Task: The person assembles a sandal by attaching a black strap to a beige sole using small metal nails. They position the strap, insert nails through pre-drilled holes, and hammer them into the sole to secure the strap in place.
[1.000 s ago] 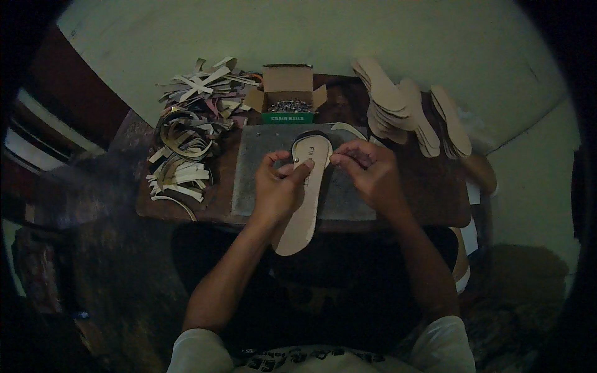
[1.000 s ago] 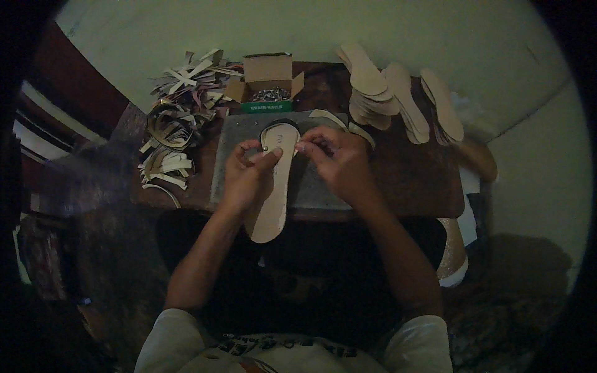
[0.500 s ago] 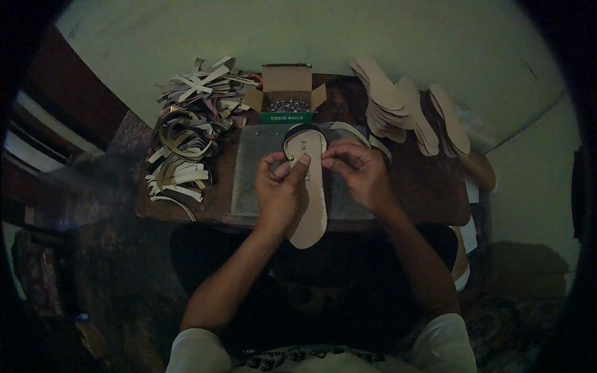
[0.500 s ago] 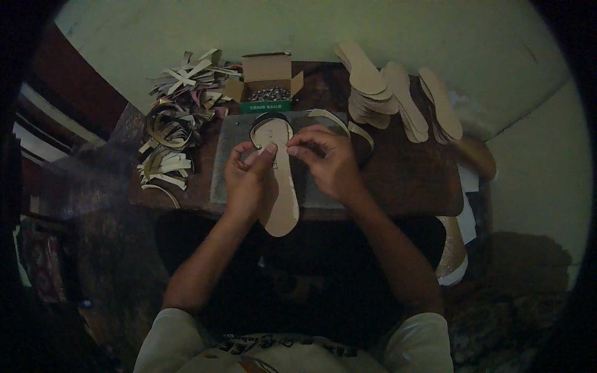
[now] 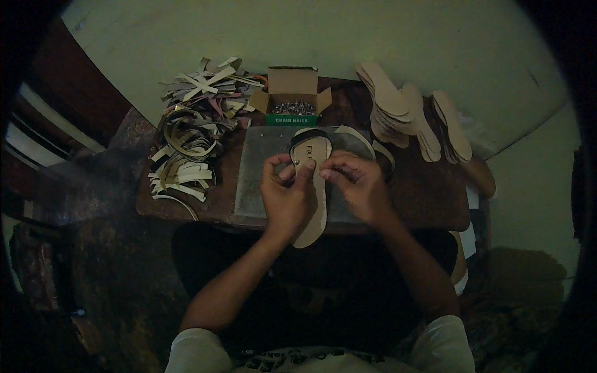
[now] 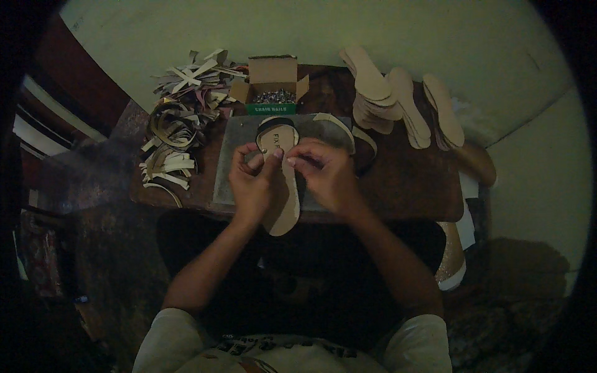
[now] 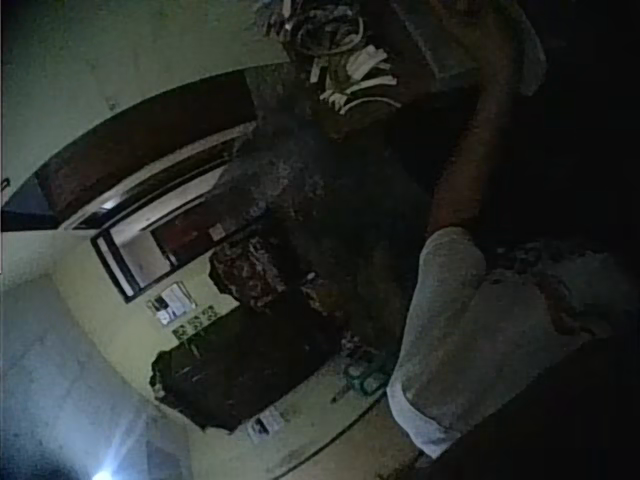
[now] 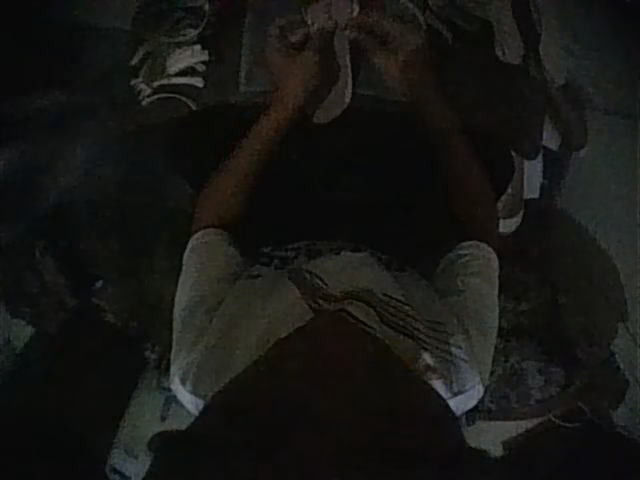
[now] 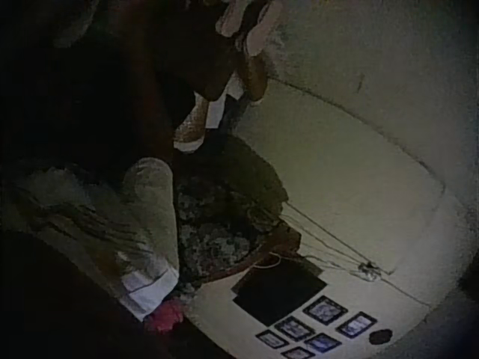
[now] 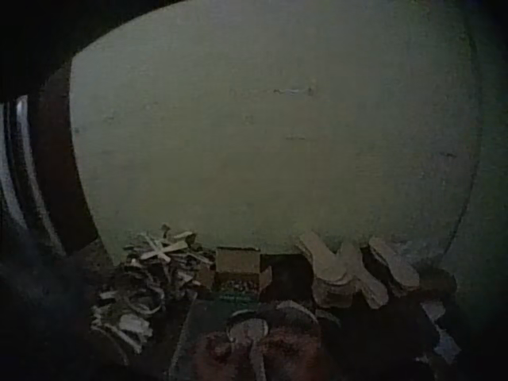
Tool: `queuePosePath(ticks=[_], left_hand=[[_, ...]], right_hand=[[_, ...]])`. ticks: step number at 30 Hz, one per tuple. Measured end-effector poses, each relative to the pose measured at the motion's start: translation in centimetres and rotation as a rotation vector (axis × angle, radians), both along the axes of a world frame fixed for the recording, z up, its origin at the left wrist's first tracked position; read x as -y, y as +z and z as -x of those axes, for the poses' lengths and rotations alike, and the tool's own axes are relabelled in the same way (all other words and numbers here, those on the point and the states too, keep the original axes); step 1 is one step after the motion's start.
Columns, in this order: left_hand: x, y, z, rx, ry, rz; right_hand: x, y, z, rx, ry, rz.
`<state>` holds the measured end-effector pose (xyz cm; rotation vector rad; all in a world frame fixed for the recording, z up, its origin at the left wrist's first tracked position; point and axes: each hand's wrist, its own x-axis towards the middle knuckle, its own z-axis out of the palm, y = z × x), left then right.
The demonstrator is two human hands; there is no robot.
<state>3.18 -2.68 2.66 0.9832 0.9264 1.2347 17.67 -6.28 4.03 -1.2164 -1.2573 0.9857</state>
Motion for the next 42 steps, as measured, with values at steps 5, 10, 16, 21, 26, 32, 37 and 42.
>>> queuePosePath(ticks=[5,10,16,21,26,32,37,42], left_hand=[[-0.2,-0.1,0.0,-0.029,-0.01,0.014],[-0.3,-0.3,-0.1,0.079,0.01,0.033],[-0.9,0.3,0.1,0.063,-0.036,0.052],[-0.5,0.2,0.1,0.023,-0.097,0.024],[0.7,0.7,-0.3,-0.038,-0.161,0.052],[0.8,-0.2,-0.7,0.0,-0.221,0.044],[1.0,0.0,-0.8,0.038,-0.205,0.042],[-0.1,-0.5,-0.7,0.137,-0.133,0.158]], right_hand=[[0.3,-0.9,0.8,0.203,-0.079,-0.088],[0.8,-0.1,1.1,0.318,-0.08,-0.133],[0.9,2.2,0.2,0.44,-0.123,-0.243],[0.7,3.5,0.1,0.393,-0.065,-0.367],[0.7,3.2,-0.1,0.53,-0.025,-0.403],[0.6,2.6,0.0,0.61,-0.024,-0.383],[0.5,2.7,-0.4,0.547,0.01,-0.338],[-0.2,2.2,-1.3,-0.051,-0.125,-0.256]])
